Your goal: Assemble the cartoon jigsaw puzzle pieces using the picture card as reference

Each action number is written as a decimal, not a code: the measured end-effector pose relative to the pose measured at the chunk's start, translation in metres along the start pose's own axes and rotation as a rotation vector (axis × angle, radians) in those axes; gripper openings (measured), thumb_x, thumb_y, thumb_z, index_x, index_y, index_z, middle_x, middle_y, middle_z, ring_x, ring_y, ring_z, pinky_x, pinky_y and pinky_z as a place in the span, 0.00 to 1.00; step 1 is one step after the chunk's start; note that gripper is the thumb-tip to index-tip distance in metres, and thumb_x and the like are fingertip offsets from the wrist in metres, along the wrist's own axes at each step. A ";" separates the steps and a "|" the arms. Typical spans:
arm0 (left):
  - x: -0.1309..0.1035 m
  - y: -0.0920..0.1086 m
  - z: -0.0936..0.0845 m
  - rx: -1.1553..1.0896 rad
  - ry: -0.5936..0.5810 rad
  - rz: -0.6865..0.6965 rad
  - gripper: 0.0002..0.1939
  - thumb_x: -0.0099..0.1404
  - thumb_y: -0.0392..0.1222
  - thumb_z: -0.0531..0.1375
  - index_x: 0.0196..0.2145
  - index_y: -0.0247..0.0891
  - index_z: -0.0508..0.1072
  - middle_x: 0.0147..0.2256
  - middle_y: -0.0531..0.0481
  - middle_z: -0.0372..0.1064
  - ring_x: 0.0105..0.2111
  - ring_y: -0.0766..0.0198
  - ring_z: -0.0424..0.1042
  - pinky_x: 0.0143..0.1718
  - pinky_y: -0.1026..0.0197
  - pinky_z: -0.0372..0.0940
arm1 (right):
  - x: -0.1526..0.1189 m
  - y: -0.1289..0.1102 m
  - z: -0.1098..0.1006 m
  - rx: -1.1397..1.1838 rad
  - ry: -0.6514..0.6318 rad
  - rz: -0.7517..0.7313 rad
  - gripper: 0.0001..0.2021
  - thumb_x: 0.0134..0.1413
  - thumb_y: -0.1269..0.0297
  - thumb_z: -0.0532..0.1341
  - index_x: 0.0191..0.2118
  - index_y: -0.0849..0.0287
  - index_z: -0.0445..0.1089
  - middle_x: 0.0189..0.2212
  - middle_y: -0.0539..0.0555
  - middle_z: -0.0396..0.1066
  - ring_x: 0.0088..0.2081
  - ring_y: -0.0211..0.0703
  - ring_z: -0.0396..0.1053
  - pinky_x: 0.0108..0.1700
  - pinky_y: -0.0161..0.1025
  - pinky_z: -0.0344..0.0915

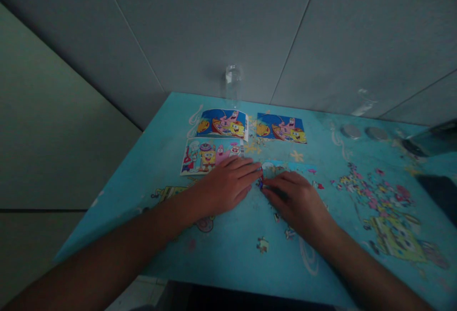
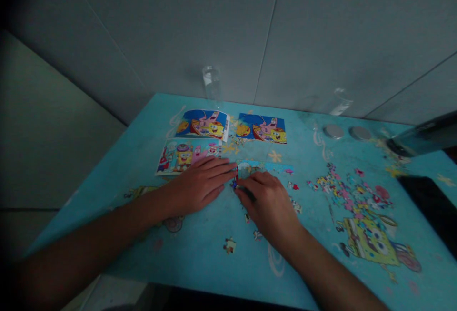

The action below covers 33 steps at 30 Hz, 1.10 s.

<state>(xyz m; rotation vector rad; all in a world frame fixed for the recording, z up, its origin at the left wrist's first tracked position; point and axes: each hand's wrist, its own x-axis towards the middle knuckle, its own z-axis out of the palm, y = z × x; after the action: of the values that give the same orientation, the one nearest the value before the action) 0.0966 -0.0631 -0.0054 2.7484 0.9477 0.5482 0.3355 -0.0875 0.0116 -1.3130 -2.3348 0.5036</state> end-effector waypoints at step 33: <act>0.002 0.004 -0.002 0.058 -0.007 0.014 0.21 0.77 0.40 0.50 0.64 0.37 0.65 0.65 0.46 0.63 0.65 0.56 0.59 0.67 0.47 0.55 | -0.005 0.008 -0.002 -0.266 0.081 -0.164 0.08 0.69 0.64 0.59 0.42 0.57 0.76 0.34 0.55 0.74 0.36 0.48 0.70 0.42 0.48 0.59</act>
<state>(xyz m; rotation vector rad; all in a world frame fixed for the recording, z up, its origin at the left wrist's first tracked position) 0.0991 -0.0652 -0.0015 2.8078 0.9583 0.5214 0.3442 -0.0876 0.0086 -1.2127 -2.4772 0.0886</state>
